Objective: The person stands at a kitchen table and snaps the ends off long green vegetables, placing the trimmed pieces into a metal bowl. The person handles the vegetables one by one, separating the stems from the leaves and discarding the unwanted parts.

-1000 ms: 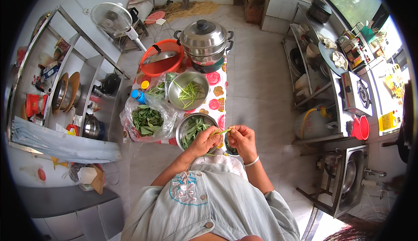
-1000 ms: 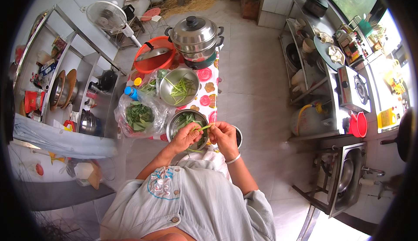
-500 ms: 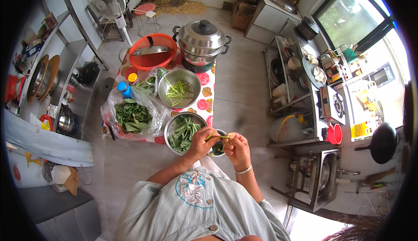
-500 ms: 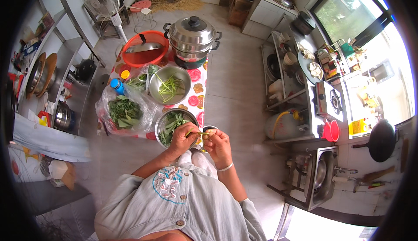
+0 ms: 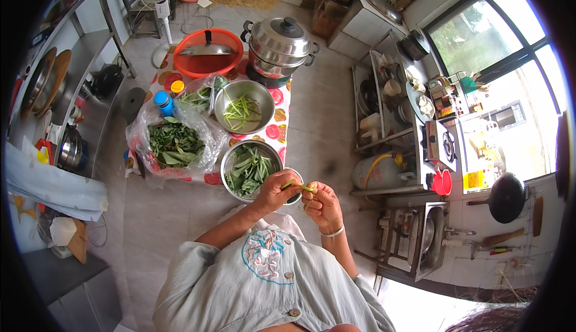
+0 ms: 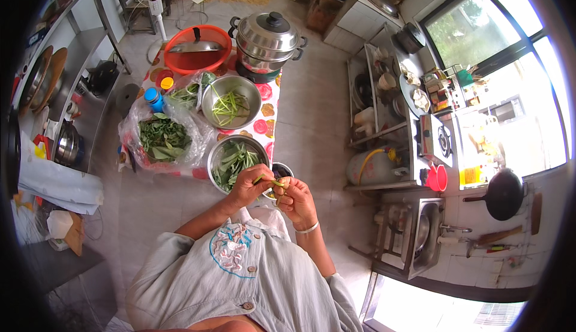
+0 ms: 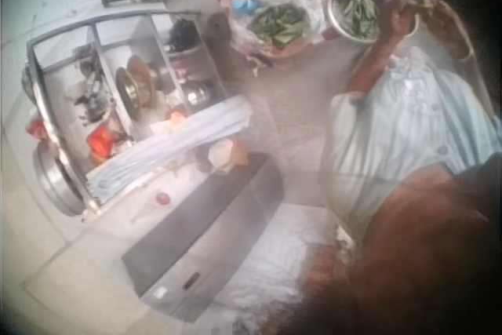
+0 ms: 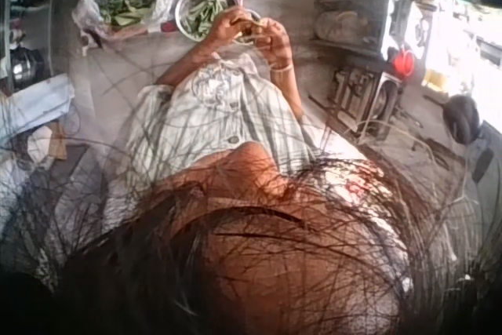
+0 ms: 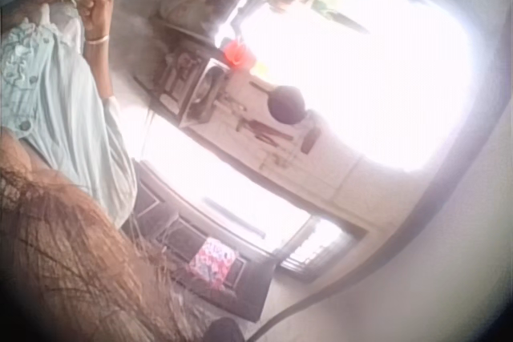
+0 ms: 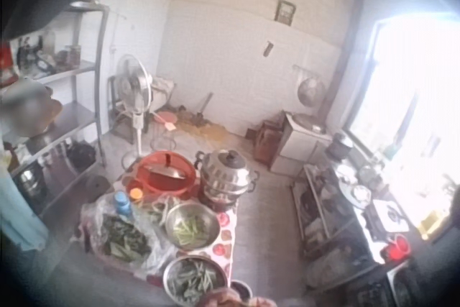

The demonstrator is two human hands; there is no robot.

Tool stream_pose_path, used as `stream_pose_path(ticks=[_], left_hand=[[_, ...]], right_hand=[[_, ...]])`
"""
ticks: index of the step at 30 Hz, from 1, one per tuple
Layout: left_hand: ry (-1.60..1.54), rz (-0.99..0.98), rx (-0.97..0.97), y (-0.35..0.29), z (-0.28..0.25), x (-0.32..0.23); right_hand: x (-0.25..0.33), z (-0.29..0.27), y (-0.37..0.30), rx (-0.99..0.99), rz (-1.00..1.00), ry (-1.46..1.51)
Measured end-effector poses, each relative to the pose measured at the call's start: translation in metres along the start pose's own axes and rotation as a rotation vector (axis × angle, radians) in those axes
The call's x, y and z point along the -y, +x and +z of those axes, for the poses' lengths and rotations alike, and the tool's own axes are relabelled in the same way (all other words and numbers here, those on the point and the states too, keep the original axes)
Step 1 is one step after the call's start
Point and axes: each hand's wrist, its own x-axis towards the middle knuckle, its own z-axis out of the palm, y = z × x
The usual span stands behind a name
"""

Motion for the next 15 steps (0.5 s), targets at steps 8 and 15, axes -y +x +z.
stream_pose_path(ticks=[8, 15], left_hand=[[0.123, -0.013, 0.015, -0.005, -0.004, -0.007], [-0.197, -0.321, -0.278, 0.004, 0.022, 0.003]], right_hand=[[-0.002, -0.001, 0.008, -0.064, -0.027, -0.242], [0.017, -0.014, 0.015, -0.119, -0.146, -0.406]])
